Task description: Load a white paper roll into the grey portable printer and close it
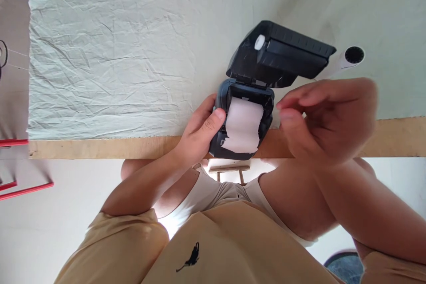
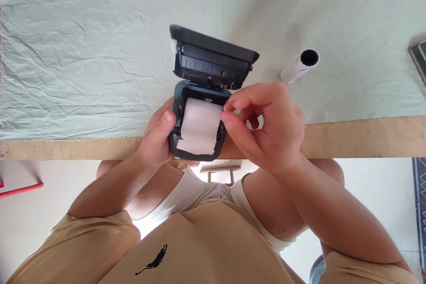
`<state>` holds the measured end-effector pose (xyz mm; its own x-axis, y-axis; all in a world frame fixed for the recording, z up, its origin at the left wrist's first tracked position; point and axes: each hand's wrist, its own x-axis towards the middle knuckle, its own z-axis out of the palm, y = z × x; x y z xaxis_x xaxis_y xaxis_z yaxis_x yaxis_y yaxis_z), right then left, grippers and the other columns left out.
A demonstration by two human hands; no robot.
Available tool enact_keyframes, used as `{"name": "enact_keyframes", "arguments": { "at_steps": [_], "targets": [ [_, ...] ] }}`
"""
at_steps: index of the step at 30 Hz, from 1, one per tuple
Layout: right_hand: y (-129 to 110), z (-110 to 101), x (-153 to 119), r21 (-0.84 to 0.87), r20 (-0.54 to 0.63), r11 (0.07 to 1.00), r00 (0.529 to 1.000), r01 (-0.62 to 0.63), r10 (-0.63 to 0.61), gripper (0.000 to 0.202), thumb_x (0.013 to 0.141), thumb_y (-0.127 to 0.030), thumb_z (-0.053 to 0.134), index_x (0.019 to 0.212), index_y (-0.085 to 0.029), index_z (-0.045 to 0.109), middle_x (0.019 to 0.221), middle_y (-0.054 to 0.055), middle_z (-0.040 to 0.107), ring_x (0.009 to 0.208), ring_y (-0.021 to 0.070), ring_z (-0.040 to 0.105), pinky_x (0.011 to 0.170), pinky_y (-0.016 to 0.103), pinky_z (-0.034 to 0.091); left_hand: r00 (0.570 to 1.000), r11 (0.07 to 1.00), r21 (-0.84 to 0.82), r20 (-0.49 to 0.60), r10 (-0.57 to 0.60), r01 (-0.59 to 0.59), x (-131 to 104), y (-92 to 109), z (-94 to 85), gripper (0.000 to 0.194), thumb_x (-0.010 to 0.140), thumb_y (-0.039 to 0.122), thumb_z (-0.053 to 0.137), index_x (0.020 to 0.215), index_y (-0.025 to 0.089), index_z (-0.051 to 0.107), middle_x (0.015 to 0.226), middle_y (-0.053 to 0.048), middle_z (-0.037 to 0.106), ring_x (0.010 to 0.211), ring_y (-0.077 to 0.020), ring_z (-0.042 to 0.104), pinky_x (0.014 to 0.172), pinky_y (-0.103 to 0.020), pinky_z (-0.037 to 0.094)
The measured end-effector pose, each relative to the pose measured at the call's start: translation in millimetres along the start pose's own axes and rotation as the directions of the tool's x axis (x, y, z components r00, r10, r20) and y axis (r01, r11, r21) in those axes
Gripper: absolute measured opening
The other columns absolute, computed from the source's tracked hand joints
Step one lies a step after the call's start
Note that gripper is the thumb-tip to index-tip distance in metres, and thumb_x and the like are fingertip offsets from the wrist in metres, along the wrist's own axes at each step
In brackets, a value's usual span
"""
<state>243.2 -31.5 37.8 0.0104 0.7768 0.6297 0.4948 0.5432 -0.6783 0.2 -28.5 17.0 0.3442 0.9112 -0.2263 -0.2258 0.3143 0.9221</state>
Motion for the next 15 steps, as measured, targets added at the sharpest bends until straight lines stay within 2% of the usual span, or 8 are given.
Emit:
{"name": "enact_keyframes", "arguments": {
  "at_steps": [2,4,6,8,10,12,15],
  "targets": [
    [-2.4,-0.4,1.3,-0.099,0.063,0.994,0.997,0.053,-0.047,0.014,0.118,-0.027,0.085,0.108,-0.037,0.081,0.092,-0.006,0.089,0.064,0.0176,0.072,0.052,0.036,0.046,0.998,0.998,0.039,0.008,0.054,-0.055,0.9,-0.2,0.0,0.070,0.108,0.092,0.084,0.134,0.028,0.089,0.110,-0.009,0.094,0.109,-0.0356,0.093,0.086,-0.043,0.076],
    [-6.0,-3.6,3.4,-0.246,0.190,0.959,0.977,0.139,-0.093,0.019,0.118,-0.019,0.081,0.108,-0.035,0.084,0.091,-0.006,0.088,0.067,0.0162,0.069,0.057,0.036,0.041,0.996,0.995,0.062,0.032,0.078,-0.080,2.5,0.0,-0.9,0.071,0.108,0.093,0.084,0.132,0.027,0.088,0.111,-0.009,0.095,0.107,-0.0338,0.093,0.080,-0.039,0.074],
    [-9.7,-7.9,6.4,-0.377,0.311,0.905,0.948,0.196,-0.076,0.022,0.119,-0.018,0.074,0.104,-0.031,0.084,0.084,-0.005,0.084,0.065,0.0148,0.062,0.060,0.036,0.034,0.996,0.994,0.078,0.054,0.077,-0.081,4.1,1.2,-2.2,0.070,0.109,0.092,0.086,0.130,0.026,0.087,0.113,-0.009,0.095,0.103,-0.0314,0.091,0.079,-0.037,0.072],
    [-12.1,-11.3,9.7,-0.433,0.408,0.880,0.913,0.196,-0.003,0.016,0.118,-0.025,0.074,0.108,-0.029,0.085,0.081,-0.004,0.081,0.062,0.0146,0.056,0.060,0.037,0.029,0.994,0.992,0.085,0.068,0.085,-0.091,5.2,2.9,-3.5,0.069,0.109,0.090,0.088,0.128,0.024,0.086,0.115,-0.009,0.094,0.101,-0.0296,0.090,0.079,-0.037,0.071],
    [-13.4,-13.3,12.4,-0.400,0.486,0.900,0.872,0.170,0.051,0.014,0.116,-0.033,0.076,0.123,-0.030,0.088,0.086,-0.002,0.084,0.063,0.0157,0.058,0.060,0.036,0.029,0.995,0.992,0.097,0.068,0.072,-0.078,5.8,4.2,-4.4,0.068,0.110,0.090,0.087,0.128,0.024,0.086,0.120,-0.011,0.094,0.105,-0.0304,0.090,0.084,-0.039,0.072],
    [-14.6,-14.8,14.0,-0.336,0.507,0.928,0.861,0.161,0.034,0.021,0.114,-0.031,0.075,0.130,-0.030,0.088,0.095,-0.001,0.088,0.067,0.0159,0.064,0.060,0.034,0.035,0.996,0.991,0.114,0.061,0.059,-0.066,6.4,4.3,-4.8,0.068,0.110,0.090,0.086,0.128,0.024,0.086,0.122,-0.011,0.094,0.109,-0.0321,0.090,0.089,-0.041,0.073],
    [-14.6,-20.1,13.5,-0.194,0.424,0.976,0.906,0.102,-0.010,0.017,0.112,-0.027,0.078,0.124,-0.032,0.090,0.094,-0.003,0.086,0.067,0.0125,0.065,0.061,0.031,0.046,0.996,0.988,0.130,0.024,0.085,-0.087,7.4,2.8,-4.3,0.064,0.113,0.088,0.083,0.126,0.025,0.086,0.117,-0.008,0.093,0.108,-0.0301,0.088,0.091,-0.041,0.073]
  ]
}}
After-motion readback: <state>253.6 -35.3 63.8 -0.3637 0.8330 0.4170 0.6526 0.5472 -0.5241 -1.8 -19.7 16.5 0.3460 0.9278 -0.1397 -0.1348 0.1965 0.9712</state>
